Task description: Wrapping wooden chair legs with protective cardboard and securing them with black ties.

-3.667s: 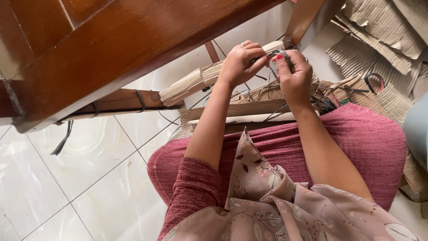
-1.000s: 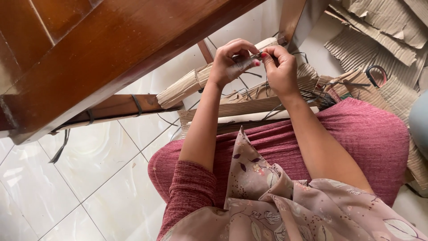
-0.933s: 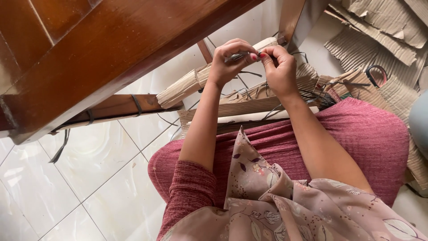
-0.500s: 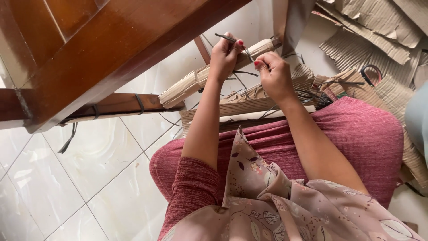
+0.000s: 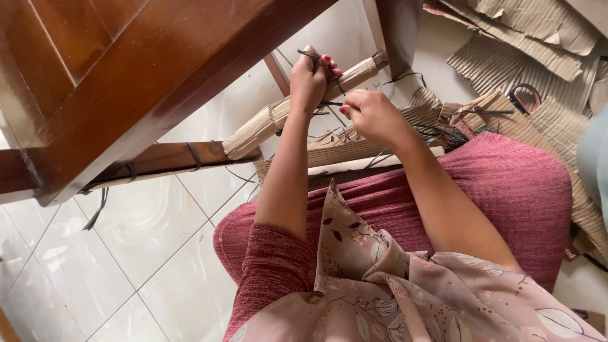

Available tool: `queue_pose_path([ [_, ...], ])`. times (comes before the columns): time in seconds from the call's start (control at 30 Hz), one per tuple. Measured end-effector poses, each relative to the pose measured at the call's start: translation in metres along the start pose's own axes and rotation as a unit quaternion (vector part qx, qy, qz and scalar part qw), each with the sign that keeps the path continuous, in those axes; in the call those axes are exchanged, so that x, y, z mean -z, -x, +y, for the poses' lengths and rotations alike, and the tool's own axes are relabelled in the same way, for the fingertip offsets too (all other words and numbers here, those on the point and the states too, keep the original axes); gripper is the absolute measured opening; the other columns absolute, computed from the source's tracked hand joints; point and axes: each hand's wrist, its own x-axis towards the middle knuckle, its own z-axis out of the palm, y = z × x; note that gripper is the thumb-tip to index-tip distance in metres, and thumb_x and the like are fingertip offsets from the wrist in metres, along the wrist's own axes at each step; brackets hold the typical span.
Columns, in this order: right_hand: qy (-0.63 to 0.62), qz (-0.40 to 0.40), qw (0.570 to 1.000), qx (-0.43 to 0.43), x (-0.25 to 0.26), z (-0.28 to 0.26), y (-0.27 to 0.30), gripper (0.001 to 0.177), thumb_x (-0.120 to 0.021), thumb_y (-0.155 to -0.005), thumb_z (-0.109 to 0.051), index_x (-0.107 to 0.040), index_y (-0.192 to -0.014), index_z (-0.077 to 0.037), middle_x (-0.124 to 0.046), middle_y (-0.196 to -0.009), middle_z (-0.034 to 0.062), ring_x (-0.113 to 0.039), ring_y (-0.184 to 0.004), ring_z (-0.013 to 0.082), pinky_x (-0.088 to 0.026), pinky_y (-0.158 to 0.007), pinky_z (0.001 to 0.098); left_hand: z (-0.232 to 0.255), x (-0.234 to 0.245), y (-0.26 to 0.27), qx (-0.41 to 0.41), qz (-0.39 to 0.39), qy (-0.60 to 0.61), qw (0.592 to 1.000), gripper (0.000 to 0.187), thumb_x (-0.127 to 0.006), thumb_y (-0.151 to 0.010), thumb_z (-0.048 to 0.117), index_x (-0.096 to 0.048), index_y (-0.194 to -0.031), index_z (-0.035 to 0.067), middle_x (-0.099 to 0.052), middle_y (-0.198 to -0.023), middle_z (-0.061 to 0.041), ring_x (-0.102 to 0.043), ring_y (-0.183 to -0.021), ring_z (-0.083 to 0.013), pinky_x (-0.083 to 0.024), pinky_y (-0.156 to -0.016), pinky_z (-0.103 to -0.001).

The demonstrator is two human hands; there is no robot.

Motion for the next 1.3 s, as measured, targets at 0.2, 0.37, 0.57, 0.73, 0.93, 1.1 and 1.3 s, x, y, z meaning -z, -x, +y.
queue_pose_path([
  [0.2,-0.030,-0.007,0.995,-0.097,0.002,-0.015,0.000,0.023,-0.055,-0.107,-0.019,-0.062,-0.090,-0.005,-0.064,-0.097,0.0130,-0.057,-0.077,0.0273,-0.040,-0.064,0.0429,-0.010,0.019,-0.003,-0.047,-0.089,0.078,0.992,0.015,-0.051,-0.104,0.013,-0.050,-0.091,0.007,-0.066,-0.090,-0.012,-0.077,-0.078,-0.0227,-0.067,-0.077,-0.033],
  [0.37,-0.028,-0.016,0.991,-0.133,0.007,-0.021,0.002,0.024,-0.052,-0.107,-0.025,-0.061,-0.095,-0.006,-0.064,-0.105,0.0119,-0.059,-0.082,0.0290,-0.041,-0.066,0.0450,-0.006,0.016,0.003,-0.088,-0.098,0.035,0.991,0.014,-0.060,-0.102,0.014,-0.056,-0.093,0.005,-0.066,-0.084,-0.010,-0.061,-0.064,-0.0159,-0.056,-0.063,-0.028],
  [0.57,-0.100,0.001,0.984,-0.149,0.005,-0.012,0.002,0.031,-0.058,-0.108,-0.028,-0.056,-0.083,-0.010,-0.055,-0.082,0.0040,-0.049,-0.072,0.0177,-0.038,-0.066,0.0354,0.017,0.006,0.020,-0.170,-0.096,-0.128,0.972,0.026,-0.071,-0.095,0.009,-0.054,-0.076,0.012,-0.063,-0.072,0.000,-0.052,-0.062,-0.0072,-0.044,-0.052,-0.022],
  [0.73,-0.085,0.027,0.991,-0.096,-0.001,0.003,0.000,0.044,-0.062,-0.108,-0.028,-0.046,-0.071,-0.010,-0.049,-0.080,0.0035,-0.045,-0.074,0.0176,-0.035,-0.068,0.0350,0.012,0.006,0.018,-0.214,-0.087,-0.185,0.955,0.021,-0.081,-0.090,0.007,-0.065,-0.077,0.011,-0.062,-0.065,0.006,-0.049,-0.061,-0.0014,-0.039,-0.051,-0.018],
  [0.93,-0.099,0.088,0.990,-0.055,-0.002,0.011,0.000,0.043,-0.066,-0.108,-0.024,-0.048,-0.071,-0.012,-0.043,-0.069,-0.0027,-0.040,-0.070,0.0132,-0.035,-0.065,0.0329,0.015,0.004,0.021,-0.281,-0.122,-0.216,0.927,0.013,-0.083,-0.087,0.020,-0.077,-0.083,0.009,-0.071,-0.076,0.000,-0.060,-0.067,-0.0097,-0.049,-0.057,-0.023],
  [1.1,-0.156,0.171,0.972,-0.034,-0.002,0.014,-0.002,0.030,-0.063,-0.112,-0.022,-0.061,-0.083,-0.013,-0.051,-0.067,-0.0036,-0.043,-0.063,0.0093,-0.037,-0.059,0.0282,0.020,0.008,0.024,-0.292,-0.147,-0.250,0.911,0.019,-0.074,-0.095,0.024,-0.077,-0.084,0.009,-0.067,-0.078,0.000,-0.059,-0.064,-0.0129,-0.045,-0.056,-0.028],
  [1.3,-0.168,0.223,0.960,0.015,-0.006,0.025,-0.007,0.023,-0.067,-0.111,-0.021,-0.069,-0.091,-0.010,-0.058,-0.074,-0.0042,-0.048,-0.070,0.0078,-0.042,-0.064,0.0270,0.023,0.009,0.025,-0.297,-0.157,-0.241,0.910,0.022,-0.071,-0.097,0.028,-0.078,-0.086,0.010,-0.066,-0.077,0.000,-0.058,-0.064,-0.0123,-0.044,-0.056,-0.027],
])
